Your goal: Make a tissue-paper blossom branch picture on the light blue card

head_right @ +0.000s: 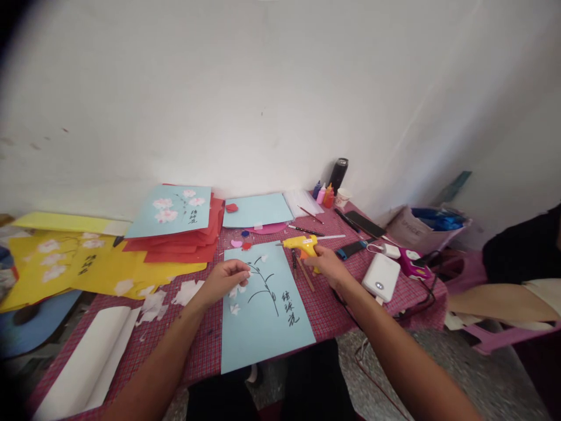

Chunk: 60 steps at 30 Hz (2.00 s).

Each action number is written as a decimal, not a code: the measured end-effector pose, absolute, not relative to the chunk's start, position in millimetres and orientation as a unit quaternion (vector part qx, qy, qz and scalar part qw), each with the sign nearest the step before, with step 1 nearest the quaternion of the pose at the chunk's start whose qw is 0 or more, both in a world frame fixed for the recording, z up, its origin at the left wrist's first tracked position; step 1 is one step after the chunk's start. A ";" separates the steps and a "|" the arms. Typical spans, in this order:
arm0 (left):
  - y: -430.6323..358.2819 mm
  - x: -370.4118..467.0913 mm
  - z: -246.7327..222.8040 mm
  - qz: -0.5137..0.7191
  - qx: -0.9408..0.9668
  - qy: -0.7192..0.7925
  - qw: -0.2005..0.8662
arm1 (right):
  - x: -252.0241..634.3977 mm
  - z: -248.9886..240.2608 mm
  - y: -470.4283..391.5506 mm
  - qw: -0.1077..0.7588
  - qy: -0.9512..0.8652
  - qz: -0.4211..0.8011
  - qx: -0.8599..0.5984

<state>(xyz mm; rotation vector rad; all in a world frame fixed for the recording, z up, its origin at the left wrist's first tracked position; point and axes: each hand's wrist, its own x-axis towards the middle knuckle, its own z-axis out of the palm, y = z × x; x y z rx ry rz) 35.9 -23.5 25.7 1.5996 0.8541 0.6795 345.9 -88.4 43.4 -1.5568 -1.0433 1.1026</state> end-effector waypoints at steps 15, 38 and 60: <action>-23.9 37.2 28.7 0.297 0.676 0.361 0.569 | 342.7 34.4 -87.5 0.396 -0.535 0.337 -0.666; -27.9 38.3 34.6 0.311 0.645 0.355 0.601 | 336.4 47.4 -70.8 0.174 -0.656 0.176 -0.713; -28.6 36.5 34.9 0.261 0.697 0.330 0.580 | 315.7 52.0 -47.4 0.104 -0.665 0.162 -0.721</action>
